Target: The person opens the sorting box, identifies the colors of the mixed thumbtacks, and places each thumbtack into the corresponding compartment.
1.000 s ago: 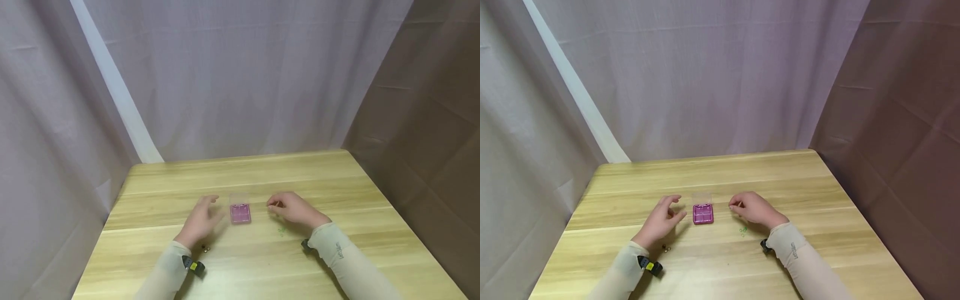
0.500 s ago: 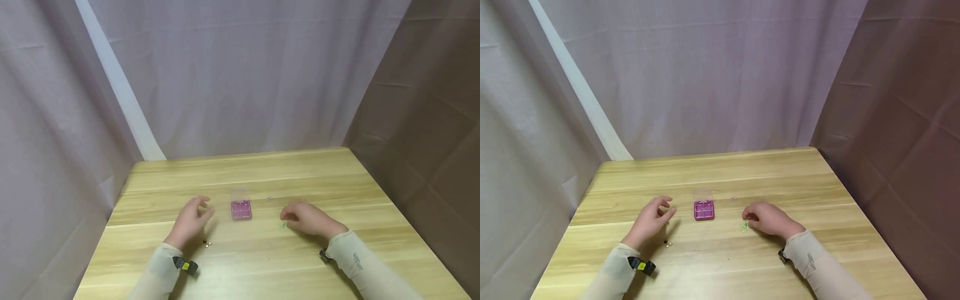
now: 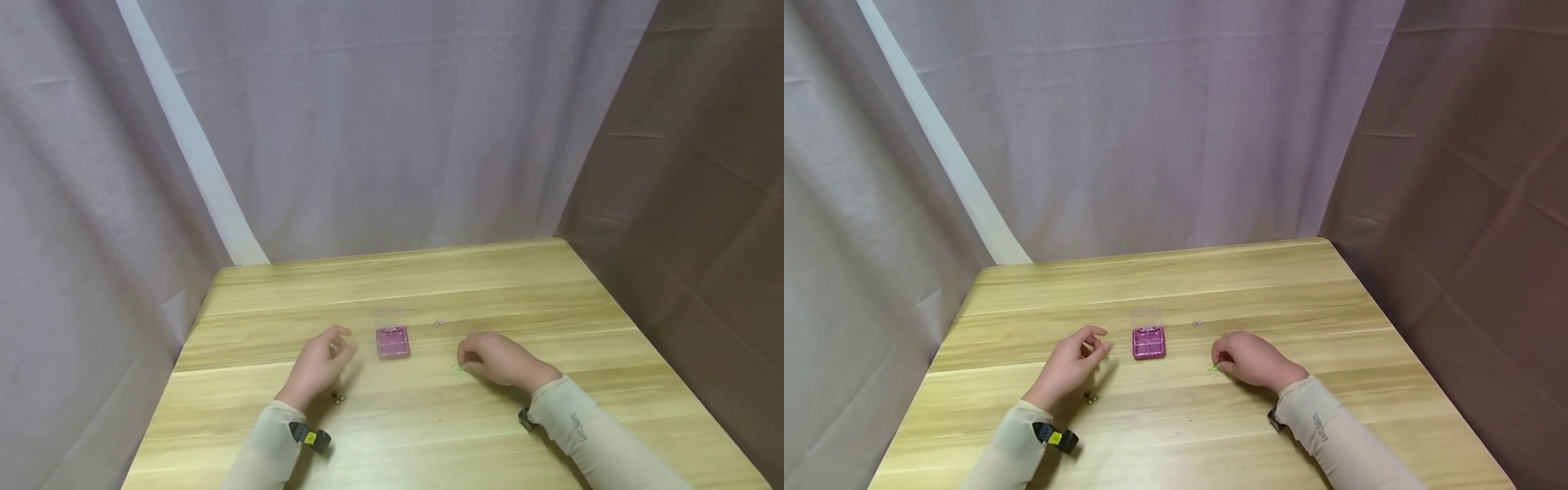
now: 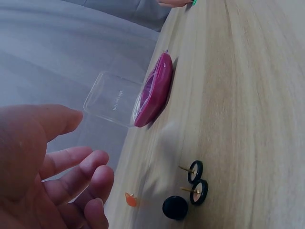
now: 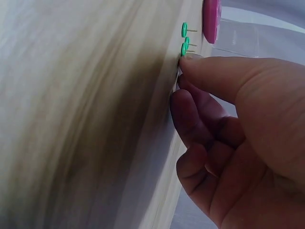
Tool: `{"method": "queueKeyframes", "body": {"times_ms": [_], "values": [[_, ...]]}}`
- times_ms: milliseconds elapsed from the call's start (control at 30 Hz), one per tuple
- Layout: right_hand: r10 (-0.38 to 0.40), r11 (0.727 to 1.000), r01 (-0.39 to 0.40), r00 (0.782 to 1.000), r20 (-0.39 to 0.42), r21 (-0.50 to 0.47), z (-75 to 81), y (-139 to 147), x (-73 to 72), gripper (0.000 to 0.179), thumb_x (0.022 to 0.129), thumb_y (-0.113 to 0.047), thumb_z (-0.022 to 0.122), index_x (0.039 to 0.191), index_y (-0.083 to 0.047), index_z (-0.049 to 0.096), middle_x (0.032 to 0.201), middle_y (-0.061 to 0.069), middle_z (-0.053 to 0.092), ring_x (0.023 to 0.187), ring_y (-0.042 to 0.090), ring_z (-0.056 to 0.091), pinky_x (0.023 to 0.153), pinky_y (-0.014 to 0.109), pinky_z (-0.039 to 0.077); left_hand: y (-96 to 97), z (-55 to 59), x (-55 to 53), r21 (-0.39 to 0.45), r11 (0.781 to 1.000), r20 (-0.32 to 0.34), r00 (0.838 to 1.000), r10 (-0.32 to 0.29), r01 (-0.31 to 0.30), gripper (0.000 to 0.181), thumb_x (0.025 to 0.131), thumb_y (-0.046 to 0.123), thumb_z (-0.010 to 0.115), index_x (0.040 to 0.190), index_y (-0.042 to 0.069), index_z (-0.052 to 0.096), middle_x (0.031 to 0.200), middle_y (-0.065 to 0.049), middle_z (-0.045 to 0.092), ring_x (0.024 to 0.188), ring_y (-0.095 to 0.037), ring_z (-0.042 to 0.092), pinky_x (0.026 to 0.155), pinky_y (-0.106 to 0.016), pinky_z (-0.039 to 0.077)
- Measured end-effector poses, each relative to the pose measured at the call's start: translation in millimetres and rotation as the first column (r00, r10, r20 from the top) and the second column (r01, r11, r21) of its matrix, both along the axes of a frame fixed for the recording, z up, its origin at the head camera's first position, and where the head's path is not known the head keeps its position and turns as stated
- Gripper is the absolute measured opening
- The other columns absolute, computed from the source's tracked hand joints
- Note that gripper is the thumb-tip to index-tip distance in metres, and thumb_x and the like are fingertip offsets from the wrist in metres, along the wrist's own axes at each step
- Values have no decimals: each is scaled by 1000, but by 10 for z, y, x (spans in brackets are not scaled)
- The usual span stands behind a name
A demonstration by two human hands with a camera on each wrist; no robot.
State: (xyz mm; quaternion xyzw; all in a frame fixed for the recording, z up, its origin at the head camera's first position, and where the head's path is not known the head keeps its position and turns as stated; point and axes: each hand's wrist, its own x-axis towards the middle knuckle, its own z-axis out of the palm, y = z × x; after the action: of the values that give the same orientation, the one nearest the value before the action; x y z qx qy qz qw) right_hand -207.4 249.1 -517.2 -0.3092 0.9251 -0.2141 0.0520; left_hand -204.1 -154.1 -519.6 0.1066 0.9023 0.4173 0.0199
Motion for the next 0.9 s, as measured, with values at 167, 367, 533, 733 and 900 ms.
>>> {"method": "queueKeyframes", "body": {"times_ms": [167, 367, 533, 733, 900], "values": [[-22, 1000, 22, 1000, 1, 5, 6, -69, -36, 14, 102, -12, 79, 97, -24, 73, 93, -17, 66, 86, 4, 59, 80, 36, 57, 4, -17, -19, 5, 1000, 23, 1000, 11, -11, 44, 108, 37, 71, 145, 13, 66, 115, -3, 73, 88, -14, 68, 77, -38, 60], [-66, 998, 65, 998, -19, -23, 22, -323, -153, 14, 103, -15, 78, 96, -26, 72, 85, -18, 64, 78, 5, 57, 76, 32, 54, 18, -37, -42, 15, 1000, 22, 1000, -3, 3, 40, 109, 36, 70, 142, 15, 67, 116, -4, 74, 92, -15, 69, 81, -40, 61], [-75, 996, 73, 997, -34, -58, 94, -641, -278, 10, 100, -13, 79, 97, -22, 74, 86, -17, 66, 80, 4, 61, 80, 33, 57, 29, -54, -44, 8, 1000, 23, 1000, -11, 11, 41, 110, 37, 69, 143, 13, 67, 118, -6, 73, 94, -16, 68, 87, -46, 62], [-38, 997, 33, 997, -64, -75, 163, -984, -375, 8, 98, -11, 79, 96, -18, 75, 86, -15, 67, 80, 6, 62, 79, 33, 58, 20, -52, -6, 9, 1000, 41, 999, -13, 13, 43, 110, 39, 68, 145, 12, 66, 123, -9, 72, 86, -15, 68, 89, -50, 61], [-6, 999, 2, 997, -79, -52, 127, -1150, -448, 5, 99, -14, 78, 96, -16, 75, 89, -14, 69, 80, 6, 62, 78, 32, 58, 6, -82, 4, 5, 1000, 47, 999, -12, 12, 43, 110, 41, 68, 143, 14, 67, 122, -8, 72, 84, -16, 68, 88, -49, 61]]}}
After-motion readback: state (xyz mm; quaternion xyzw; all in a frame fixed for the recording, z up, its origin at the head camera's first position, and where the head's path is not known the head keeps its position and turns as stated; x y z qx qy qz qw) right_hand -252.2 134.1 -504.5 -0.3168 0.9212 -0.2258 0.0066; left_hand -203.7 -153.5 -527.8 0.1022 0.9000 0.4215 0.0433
